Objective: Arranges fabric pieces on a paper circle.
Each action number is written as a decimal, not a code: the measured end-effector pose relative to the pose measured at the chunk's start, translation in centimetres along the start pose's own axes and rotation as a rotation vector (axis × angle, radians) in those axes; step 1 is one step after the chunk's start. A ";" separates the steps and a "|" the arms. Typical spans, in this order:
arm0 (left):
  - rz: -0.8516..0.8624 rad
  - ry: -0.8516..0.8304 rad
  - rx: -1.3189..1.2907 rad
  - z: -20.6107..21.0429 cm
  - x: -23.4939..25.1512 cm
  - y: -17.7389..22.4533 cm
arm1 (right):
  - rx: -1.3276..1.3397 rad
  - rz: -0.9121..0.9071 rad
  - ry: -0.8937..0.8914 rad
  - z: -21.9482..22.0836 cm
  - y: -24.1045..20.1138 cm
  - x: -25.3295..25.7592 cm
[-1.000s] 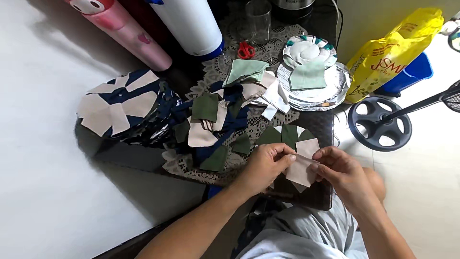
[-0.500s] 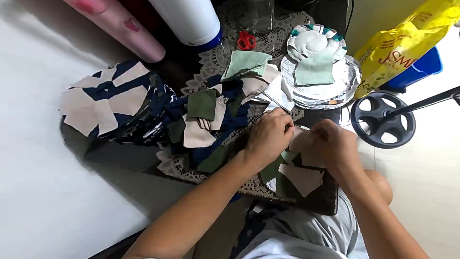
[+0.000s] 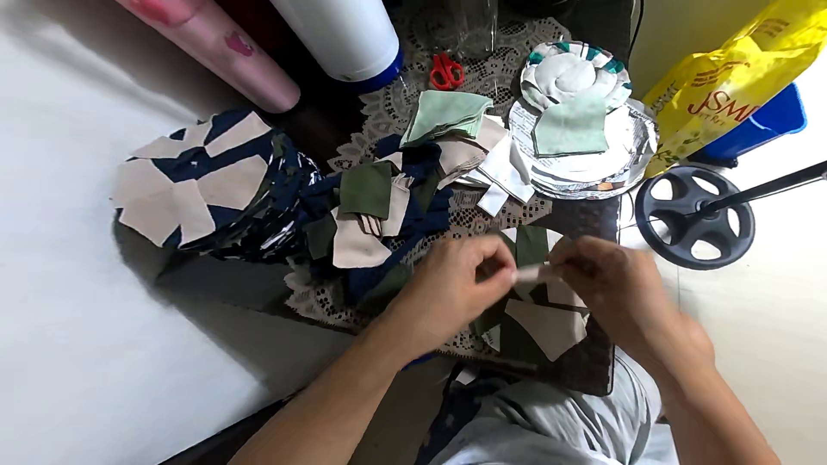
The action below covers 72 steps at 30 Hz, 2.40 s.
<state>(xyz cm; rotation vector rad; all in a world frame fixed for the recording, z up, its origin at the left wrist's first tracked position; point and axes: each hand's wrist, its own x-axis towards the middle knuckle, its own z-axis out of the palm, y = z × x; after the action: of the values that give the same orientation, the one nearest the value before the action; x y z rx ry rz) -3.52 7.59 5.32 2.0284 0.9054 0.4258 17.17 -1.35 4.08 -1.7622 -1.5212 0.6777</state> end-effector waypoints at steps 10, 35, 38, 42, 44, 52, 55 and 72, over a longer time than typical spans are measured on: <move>-0.137 0.236 0.222 2.1 0.1 -1.8 | -0.183 0.091 -0.183 0.7 -1.5 4.8; -0.029 0.468 0.424 3.6 2.5 -4.1 | -0.337 -0.021 0.036 3.3 -0.4 5.0; -0.040 0.468 0.413 3.6 2.5 -4.1 | -0.383 -0.100 0.123 3.3 0.2 3.2; -0.033 0.469 0.416 3.6 2.6 -4.1 | -0.448 -0.164 0.125 3.9 1.5 1.8; -0.030 0.466 0.412 3.5 2.6 -4.2 | -0.473 -0.153 0.116 4.1 2.0 1.6; -0.034 0.431 0.307 2.3 2.2 -4.4 | -0.462 -0.139 0.116 4.3 2.6 1.4; 0.010 0.409 0.327 2.6 1.8 -4.7 | -0.453 -0.134 0.117 4.3 2.6 1.4; 0.044 0.360 0.399 2.7 -0.5 -4.4 | -0.440 -0.434 0.139 4.7 1.3 0.6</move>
<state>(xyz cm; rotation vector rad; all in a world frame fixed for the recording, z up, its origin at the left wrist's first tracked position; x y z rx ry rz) -4.27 7.33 0.18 2.3807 1.2439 0.6945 14.51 -0.02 0.21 -1.6477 -1.9713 0.0009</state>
